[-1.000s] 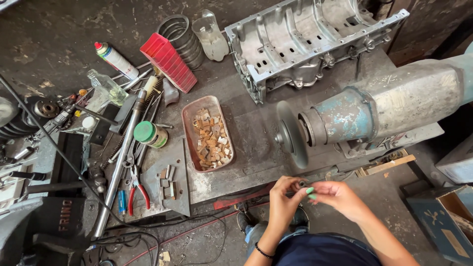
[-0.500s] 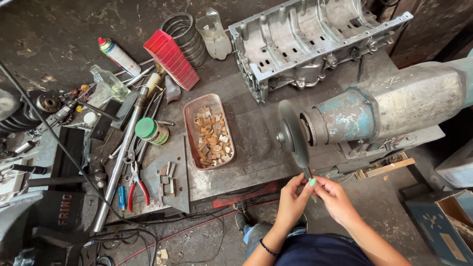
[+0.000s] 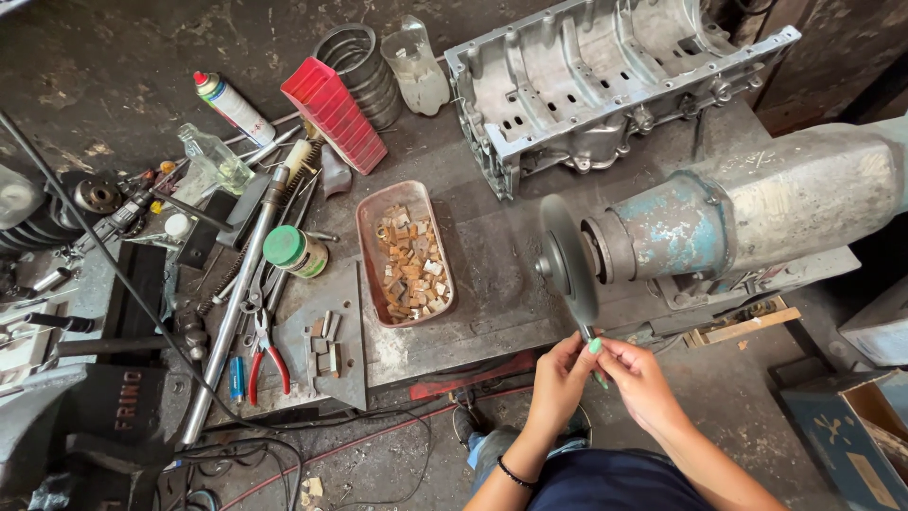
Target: Grinding and cleaning small metal components using a bench grinder and pliers
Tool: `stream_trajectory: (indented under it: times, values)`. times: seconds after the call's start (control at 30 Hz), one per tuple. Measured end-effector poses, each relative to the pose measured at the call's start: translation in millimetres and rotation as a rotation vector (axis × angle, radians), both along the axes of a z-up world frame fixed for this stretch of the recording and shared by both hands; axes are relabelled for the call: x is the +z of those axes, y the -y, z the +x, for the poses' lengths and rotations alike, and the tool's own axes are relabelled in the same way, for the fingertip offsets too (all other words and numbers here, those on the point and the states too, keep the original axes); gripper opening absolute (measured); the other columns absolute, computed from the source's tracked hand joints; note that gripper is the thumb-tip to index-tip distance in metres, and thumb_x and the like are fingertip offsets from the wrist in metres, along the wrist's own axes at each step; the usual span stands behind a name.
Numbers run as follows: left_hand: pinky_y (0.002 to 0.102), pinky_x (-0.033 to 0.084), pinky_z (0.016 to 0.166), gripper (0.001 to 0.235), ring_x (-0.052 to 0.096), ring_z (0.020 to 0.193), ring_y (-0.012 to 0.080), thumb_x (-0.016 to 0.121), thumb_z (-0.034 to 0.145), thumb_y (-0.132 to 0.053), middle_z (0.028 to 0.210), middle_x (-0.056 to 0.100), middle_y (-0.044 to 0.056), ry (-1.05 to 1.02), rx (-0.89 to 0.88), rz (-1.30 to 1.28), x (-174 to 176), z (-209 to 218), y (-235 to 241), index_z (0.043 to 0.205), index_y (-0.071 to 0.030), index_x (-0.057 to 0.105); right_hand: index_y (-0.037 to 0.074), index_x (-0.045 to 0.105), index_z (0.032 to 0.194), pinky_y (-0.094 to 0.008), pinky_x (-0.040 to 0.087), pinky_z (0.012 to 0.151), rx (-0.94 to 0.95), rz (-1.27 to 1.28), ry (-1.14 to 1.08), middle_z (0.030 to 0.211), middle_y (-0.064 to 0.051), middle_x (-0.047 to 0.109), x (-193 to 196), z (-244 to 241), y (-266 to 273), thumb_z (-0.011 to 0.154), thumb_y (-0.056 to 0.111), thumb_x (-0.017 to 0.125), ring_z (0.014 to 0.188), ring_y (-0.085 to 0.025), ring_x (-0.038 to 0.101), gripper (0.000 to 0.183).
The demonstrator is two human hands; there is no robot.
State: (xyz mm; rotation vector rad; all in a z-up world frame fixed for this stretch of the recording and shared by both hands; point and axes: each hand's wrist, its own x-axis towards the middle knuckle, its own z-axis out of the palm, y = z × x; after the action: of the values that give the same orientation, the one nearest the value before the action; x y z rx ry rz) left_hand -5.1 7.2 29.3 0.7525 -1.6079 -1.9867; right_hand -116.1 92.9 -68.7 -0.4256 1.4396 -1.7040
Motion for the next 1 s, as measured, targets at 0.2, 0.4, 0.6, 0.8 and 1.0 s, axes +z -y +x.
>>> stream_trajectory:
  times: [0.2,0.4,0.6,0.8,1.0]
  values:
    - [0.022,0.051,0.070,0.032,0.059,0.072,0.0073,0.058,0.100,-0.023,0.089,0.062,0.001,-0.034,-0.049,-0.001,-3.2,-8.1,-1.7,0.125,-0.003,0.063,-0.006,0.070,0.115,-0.027,0.033,0.058,-0.040,-0.056,-0.023,0.074,-0.005,0.055,20.0,-1.0,-6.7,0.094,0.009,0.059,0.067,-0.012,0.041,0.028]
    - [0.016,0.048,0.060,0.025,0.061,0.064,0.0039,0.063,0.099,-0.031,0.083,0.065,-0.002,0.025,-0.041,0.076,-24.7,6.0,-9.8,0.110,-0.009,0.065,0.008,0.078,0.090,-0.023,0.048,0.070,0.268,0.449,-0.432,0.073,-0.002,0.079,34.8,-8.5,-19.9,0.092,0.029,0.061,0.070,-0.008,0.063,0.027]
    - [0.022,0.053,0.088,0.026,0.063,0.104,0.0100,0.067,0.091,-0.027,0.111,0.068,0.003,0.080,0.169,-0.136,13.1,61.0,8.5,0.113,-0.013,0.070,0.001,0.076,0.113,-0.026,0.055,0.083,0.310,0.380,-0.350,0.097,-0.010,0.080,70.1,21.2,0.5,0.082,0.006,0.073,0.087,-0.014,0.071,0.032]
    - [0.018,0.059,0.074,0.031,0.062,0.088,0.0076,0.078,0.082,-0.021,0.101,0.058,0.004,0.010,0.421,-0.044,26.2,121.9,29.0,0.110,-0.008,0.073,-0.005,0.070,0.119,-0.030,0.056,0.087,0.409,0.181,-0.256,0.098,-0.015,0.077,46.1,70.3,39.5,0.083,0.000,0.068,0.086,-0.021,0.073,0.035]
    - [0.020,0.054,0.082,0.027,0.064,0.091,0.0090,0.076,0.083,-0.015,0.103,0.067,0.004,0.051,0.605,-0.048,32.4,199.5,68.4,0.108,-0.008,0.072,0.000,0.074,0.109,-0.023,0.050,0.086,0.479,0.011,-0.423,0.106,-0.007,0.073,97.5,145.0,110.5,0.085,0.002,0.068,0.090,-0.012,0.066,0.025]
